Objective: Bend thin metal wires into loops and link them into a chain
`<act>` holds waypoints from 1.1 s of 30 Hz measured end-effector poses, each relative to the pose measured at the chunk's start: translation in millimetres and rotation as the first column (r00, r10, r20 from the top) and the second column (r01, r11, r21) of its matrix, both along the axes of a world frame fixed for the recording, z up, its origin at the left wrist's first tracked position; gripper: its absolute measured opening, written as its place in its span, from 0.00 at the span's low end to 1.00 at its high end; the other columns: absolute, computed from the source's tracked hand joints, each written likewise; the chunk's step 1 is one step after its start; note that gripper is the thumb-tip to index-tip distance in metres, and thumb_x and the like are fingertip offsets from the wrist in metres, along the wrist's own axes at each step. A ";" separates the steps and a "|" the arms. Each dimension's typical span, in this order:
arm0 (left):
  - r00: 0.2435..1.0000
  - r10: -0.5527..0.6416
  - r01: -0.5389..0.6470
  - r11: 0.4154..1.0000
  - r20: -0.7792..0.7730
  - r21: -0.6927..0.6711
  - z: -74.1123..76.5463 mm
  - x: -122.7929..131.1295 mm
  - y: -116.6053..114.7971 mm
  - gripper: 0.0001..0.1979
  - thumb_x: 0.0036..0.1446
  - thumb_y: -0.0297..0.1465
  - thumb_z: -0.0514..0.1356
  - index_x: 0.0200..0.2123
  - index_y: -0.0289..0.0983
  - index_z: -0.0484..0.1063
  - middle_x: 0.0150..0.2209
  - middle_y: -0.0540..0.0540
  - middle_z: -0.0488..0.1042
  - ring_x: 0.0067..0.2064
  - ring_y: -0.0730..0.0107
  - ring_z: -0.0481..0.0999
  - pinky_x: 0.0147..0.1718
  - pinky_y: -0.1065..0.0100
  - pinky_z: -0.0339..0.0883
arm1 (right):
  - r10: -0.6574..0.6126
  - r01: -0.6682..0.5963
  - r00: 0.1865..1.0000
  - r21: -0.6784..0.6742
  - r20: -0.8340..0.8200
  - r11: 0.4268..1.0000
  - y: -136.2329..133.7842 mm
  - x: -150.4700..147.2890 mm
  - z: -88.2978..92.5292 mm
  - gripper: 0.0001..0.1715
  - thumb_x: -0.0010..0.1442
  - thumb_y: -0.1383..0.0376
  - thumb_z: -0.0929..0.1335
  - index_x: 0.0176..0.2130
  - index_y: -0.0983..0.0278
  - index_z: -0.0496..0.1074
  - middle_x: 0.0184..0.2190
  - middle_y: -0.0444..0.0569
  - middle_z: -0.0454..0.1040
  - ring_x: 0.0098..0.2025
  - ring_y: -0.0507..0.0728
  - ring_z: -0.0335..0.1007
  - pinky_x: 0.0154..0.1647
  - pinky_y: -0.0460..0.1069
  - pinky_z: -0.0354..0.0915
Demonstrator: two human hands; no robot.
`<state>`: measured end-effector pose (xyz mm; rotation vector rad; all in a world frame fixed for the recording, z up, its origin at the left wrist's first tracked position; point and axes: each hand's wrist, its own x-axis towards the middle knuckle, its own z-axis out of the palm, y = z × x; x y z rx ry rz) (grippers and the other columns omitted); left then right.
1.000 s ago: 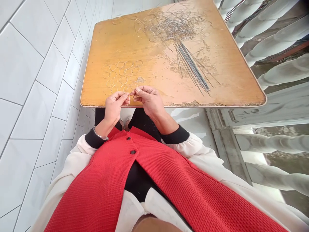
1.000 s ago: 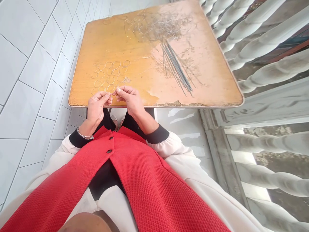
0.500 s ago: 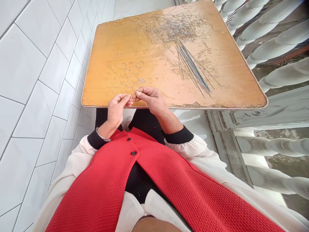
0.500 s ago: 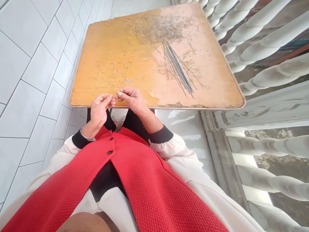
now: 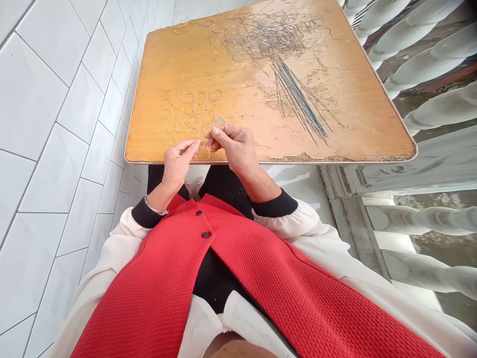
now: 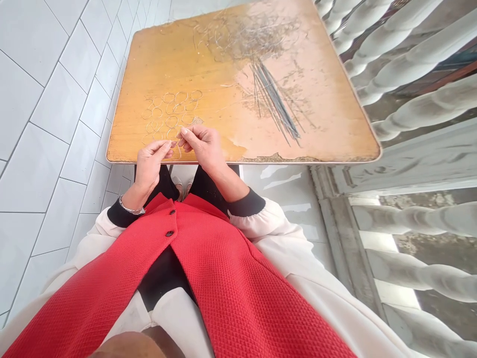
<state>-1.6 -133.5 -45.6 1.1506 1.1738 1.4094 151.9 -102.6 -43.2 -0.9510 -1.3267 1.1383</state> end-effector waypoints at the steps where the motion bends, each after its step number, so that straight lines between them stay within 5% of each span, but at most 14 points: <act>1: 0.999 0.024 -0.023 0.999 -0.031 0.039 -1.5 -0.5 1.1 0.04 0.60 0.31 0.68 0.31 0.41 0.83 0.32 0.51 0.80 0.34 0.77 0.76 0.41 0.71 0.71 | 0.000 0.000 1.000 -0.012 -0.004 1.000 -3.2 -0.3 1.2 0.29 0.59 0.40 0.73 0.31 0.64 0.78 0.25 0.45 0.75 0.25 0.49 0.68 0.29 0.45 0.69; 7: 0.999 0.053 -0.053 0.995 0.000 0.085 -4.5 3.0 1.3 0.05 0.60 0.31 0.68 0.31 0.41 0.83 0.33 0.50 0.80 0.35 0.76 0.76 0.40 0.72 0.72 | 0.109 -0.115 0.993 -0.108 -0.054 0.988 -23.4 -5.7 -2.3 0.29 0.47 0.42 0.79 0.32 0.64 0.79 0.26 0.45 0.76 0.27 0.49 0.66 0.27 0.45 0.65; 16: 0.988 0.031 -0.015 0.995 0.154 -0.102 15.6 2.2 -3.0 0.09 0.61 0.32 0.69 0.27 0.38 0.80 0.30 0.50 0.80 0.31 0.79 0.76 0.39 0.72 0.71 | 0.043 -0.042 0.999 -0.092 0.009 0.995 -22.3 -5.5 -10.5 0.22 0.52 0.47 0.77 0.30 0.63 0.78 0.22 0.43 0.72 0.24 0.49 0.61 0.27 0.47 0.62; 27: 0.971 0.003 0.060 0.965 0.240 -0.255 20.4 -5.1 0.6 0.10 0.62 0.37 0.68 0.32 0.37 0.78 0.31 0.50 0.79 0.33 0.77 0.80 0.41 0.71 0.74 | -0.214 0.123 0.906 0.258 0.365 0.958 -29.0 -6.7 -14.8 0.12 0.64 0.56 0.69 0.37 0.59 0.82 0.35 0.51 0.83 0.36 0.59 0.76 0.42 0.54 0.70; 33: 0.975 -0.017 0.067 0.973 0.223 -0.220 23.3 -3.4 -2.0 0.07 0.60 0.34 0.70 0.32 0.37 0.79 0.31 0.50 0.80 0.32 0.78 0.80 0.42 0.71 0.74 | -0.268 0.137 0.860 0.309 0.435 0.941 -28.7 -6.7 -17.4 0.11 0.65 0.58 0.69 0.40 0.58 0.83 0.37 0.52 0.83 0.40 0.62 0.79 0.46 0.55 0.71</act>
